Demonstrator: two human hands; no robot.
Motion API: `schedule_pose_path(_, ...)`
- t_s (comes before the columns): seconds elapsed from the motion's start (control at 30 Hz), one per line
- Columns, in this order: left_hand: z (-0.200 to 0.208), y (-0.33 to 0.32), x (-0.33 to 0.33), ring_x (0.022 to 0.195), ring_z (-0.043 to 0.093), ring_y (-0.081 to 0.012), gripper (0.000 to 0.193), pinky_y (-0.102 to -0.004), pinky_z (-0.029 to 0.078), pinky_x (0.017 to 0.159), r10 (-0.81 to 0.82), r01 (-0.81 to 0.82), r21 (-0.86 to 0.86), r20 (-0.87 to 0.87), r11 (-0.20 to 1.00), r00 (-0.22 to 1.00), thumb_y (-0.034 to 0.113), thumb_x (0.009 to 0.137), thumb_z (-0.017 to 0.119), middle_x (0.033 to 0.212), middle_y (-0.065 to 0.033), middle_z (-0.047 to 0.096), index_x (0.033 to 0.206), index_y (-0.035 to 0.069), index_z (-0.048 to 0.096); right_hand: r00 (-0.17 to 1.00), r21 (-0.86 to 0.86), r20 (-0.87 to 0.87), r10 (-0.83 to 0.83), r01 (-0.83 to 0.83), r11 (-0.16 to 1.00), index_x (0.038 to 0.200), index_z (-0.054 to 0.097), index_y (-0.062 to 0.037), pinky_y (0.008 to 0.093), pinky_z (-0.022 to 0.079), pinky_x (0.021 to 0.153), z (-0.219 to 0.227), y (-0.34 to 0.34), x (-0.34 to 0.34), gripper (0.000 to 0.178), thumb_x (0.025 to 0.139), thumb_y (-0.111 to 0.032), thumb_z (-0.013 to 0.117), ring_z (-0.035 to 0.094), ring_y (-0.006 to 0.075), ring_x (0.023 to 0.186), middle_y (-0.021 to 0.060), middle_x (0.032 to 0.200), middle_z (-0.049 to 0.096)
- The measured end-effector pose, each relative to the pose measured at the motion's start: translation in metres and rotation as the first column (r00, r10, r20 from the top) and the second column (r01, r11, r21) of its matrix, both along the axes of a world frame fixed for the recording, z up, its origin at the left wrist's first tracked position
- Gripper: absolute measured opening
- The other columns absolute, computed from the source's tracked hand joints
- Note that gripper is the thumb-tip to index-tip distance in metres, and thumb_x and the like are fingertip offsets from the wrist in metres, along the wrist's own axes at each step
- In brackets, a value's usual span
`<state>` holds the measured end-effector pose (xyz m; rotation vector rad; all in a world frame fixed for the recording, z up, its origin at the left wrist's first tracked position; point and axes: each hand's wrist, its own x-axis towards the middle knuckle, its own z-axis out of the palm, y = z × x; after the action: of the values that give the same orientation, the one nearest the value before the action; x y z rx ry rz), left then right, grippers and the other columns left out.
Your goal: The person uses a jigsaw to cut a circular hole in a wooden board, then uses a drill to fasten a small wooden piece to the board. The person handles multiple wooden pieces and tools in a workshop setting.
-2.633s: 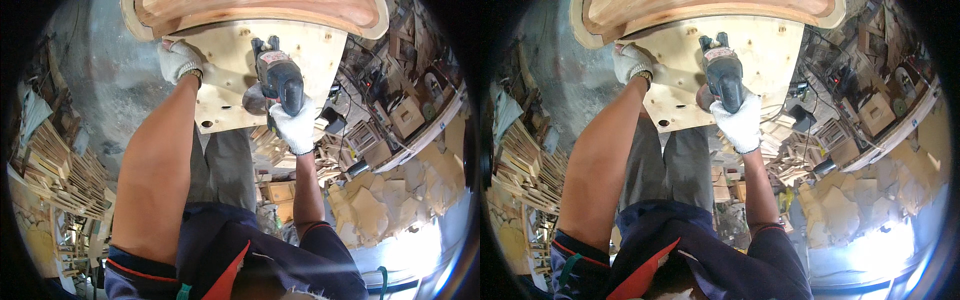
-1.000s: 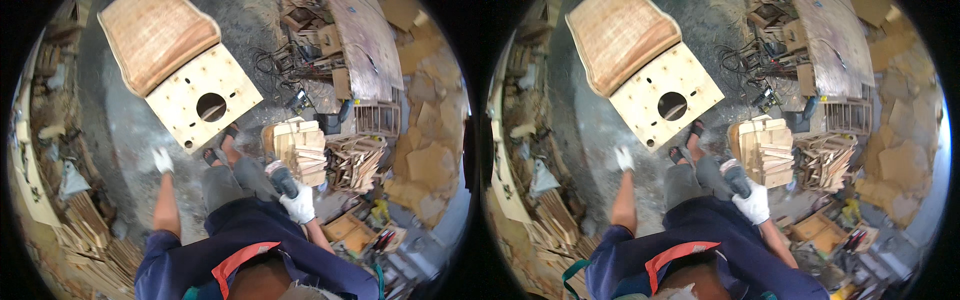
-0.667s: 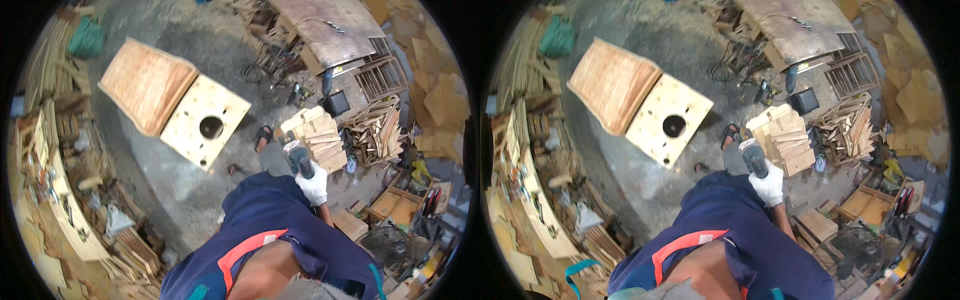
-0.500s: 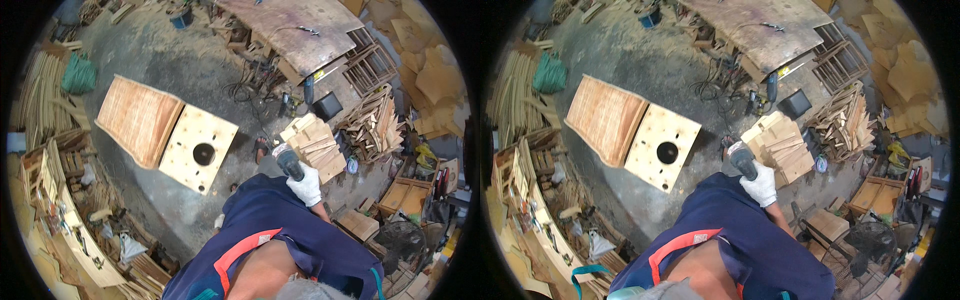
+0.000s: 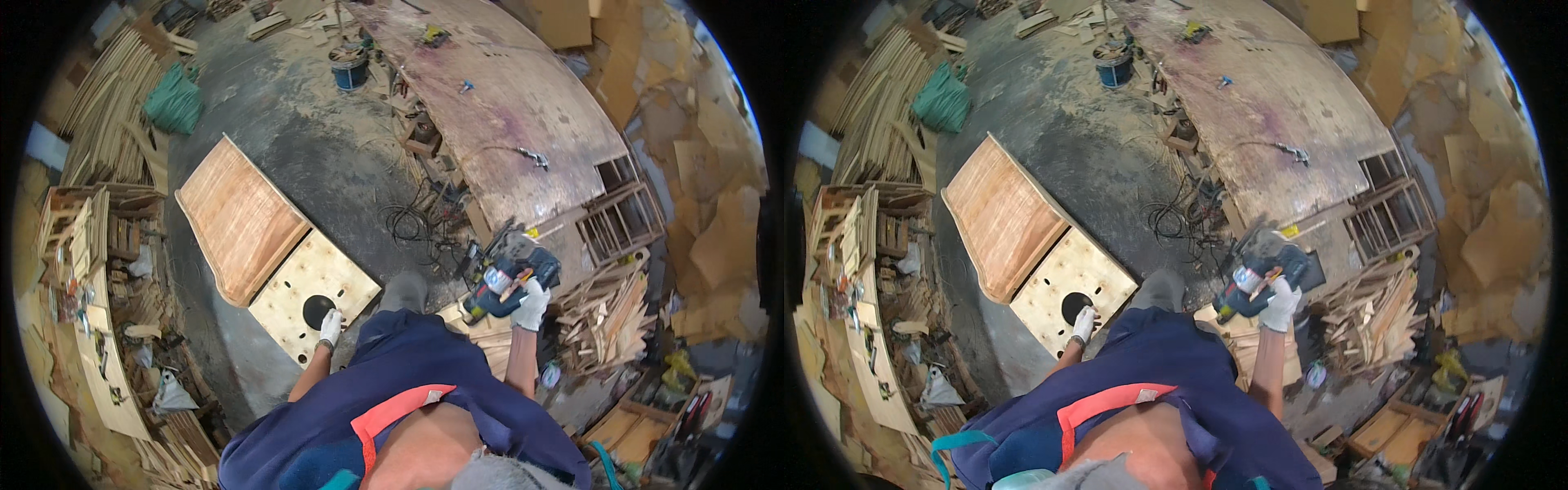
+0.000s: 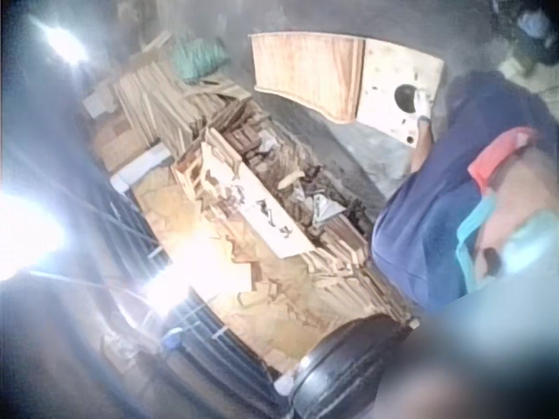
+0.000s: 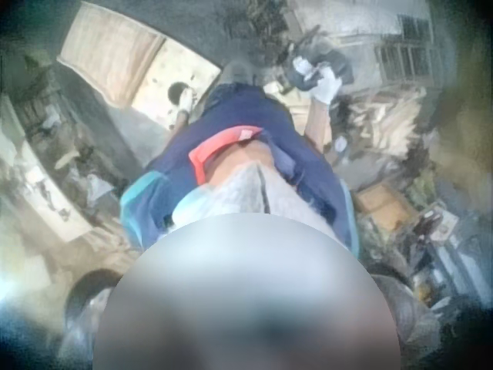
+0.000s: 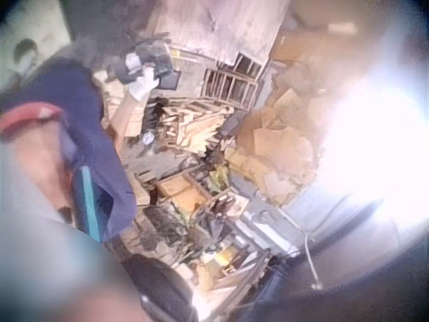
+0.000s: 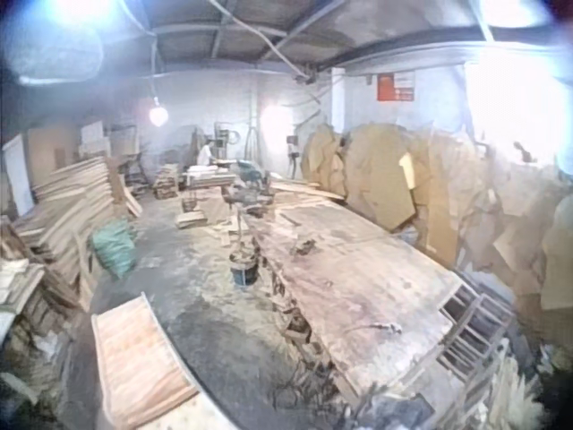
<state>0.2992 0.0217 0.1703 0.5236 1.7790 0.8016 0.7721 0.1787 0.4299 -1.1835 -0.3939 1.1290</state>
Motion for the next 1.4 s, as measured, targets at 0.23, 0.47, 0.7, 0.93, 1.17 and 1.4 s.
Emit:
schedule_pose_path(0.23, -0.023, -0.021, -0.004, 0.089, 0.067, -0.0266, 0.039, -0.0395, 0.055, 0.073, -0.444, 0.388, -0.302, -0.141, 0.871, 0.885, 0.034, 0.097, 0.051, 0.100, -0.0163, 0.069, 0.111, 0.001, 0.065, 0.847, 0.150, -0.523, -0.095, 0.201, 0.968, 0.101, 0.061, -0.0074, 0.0380, 0.052, 0.074, -0.101, 0.130, 0.036, 0.020, 0.082, -0.008, 0.056, 0.058, 0.0216, 0.074, 0.0076, 0.094, 0.063)
schedule_pose_path(0.47, -0.075, 0.000, -0.062, 0.100, 0.068, -0.0394, 0.031, -0.0476, 0.051, 0.085, -0.494, 0.428, -0.254, -0.335, 0.867, 0.802, 0.031, 0.097, 0.050, 0.110, -0.0222, 0.071, 0.106, 0.007, 0.067, 0.798, 0.252, -0.580, -0.164, 0.367, 0.895, 0.095, 0.067, -0.0076, 0.0420, 0.054, 0.074, -0.197, 0.200, 0.050, 0.022, 0.082, -0.025, 0.063, 0.061, 0.0236, 0.077, 0.0069, 0.091, 0.068)
schedule_pose_path(0.7, -0.043, 0.206, -0.140, 0.106, 0.062, -0.0328, 0.050, -0.0402, 0.046, 0.101, 0.024, -0.025, 0.002, 0.131, 1.000, 0.991, 0.034, 0.102, 0.051, 0.119, -0.0148, 0.067, 0.134, -0.004, 0.054, 0.636, -0.175, -0.230, -0.736, 0.717, 0.674, 0.104, 0.069, -0.0117, 0.0474, 0.055, 0.085, -0.205, 0.273, 0.079, 0.034, 0.088, -0.040, 0.058, 0.065, 0.0296, 0.087, 0.0102, 0.100, 0.069)
schedule_pose_path(0.93, 0.097, 0.480, -0.196, 0.121, 0.060, -0.0188, 0.050, -0.0311, 0.044, 0.107, -0.089, 0.187, 0.287, -0.322, 0.939, 0.942, 0.022, 0.103, 0.058, 0.130, -0.0141, 0.063, 0.141, -0.009, 0.049, 0.760, -0.316, -0.011, -0.649, 0.613, 0.724, 0.127, 0.061, -0.0103, 0.0461, 0.052, 0.086, -0.177, 0.232, 0.020, 0.058, 0.090, -0.054, 0.053, 0.064, 0.0278, 0.105, 0.0116, 0.123, 0.067)
schedule_pose_path(1.17, 0.176, 0.697, -0.133, 0.121, 0.063, -0.0305, 0.055, -0.0403, 0.049, 0.101, -0.303, 0.509, 0.349, -0.500, 0.787, 0.811, 0.034, 0.098, 0.067, 0.132, -0.0196, 0.064, 0.139, 0.000, 0.053, 0.840, -0.390, 0.495, -0.224, 0.445, 0.806, 0.085, 0.064, -0.0031, 0.0297, 0.046, 0.049, -0.188, 0.216, -0.182, 0.027, 0.099, -0.025, 0.056, 0.055, 0.0149, 0.058, 0.0006, 0.071, 0.057)
schedule_pose_path(1.4, 0.180, 0.833, 0.027, 0.143, 0.042, -0.0419, 0.080, -0.0472, 0.038, 0.115, -0.519, 0.985, 0.106, -0.839, 0.139, 0.164, 0.053, 0.089, 0.069, 0.151, -0.0254, 0.048, 0.147, 0.002, 0.046, 0.871, -0.615, 0.345, 0.349, -0.071, 0.785, 0.086, 0.066, -0.0001, 0.0347, 0.048, 0.064, -0.175, 0.337, -0.248, 0.033, 0.097, -0.031, 0.060, 0.061, 0.0187, 0.068, 0.0099, 0.068, 0.061)
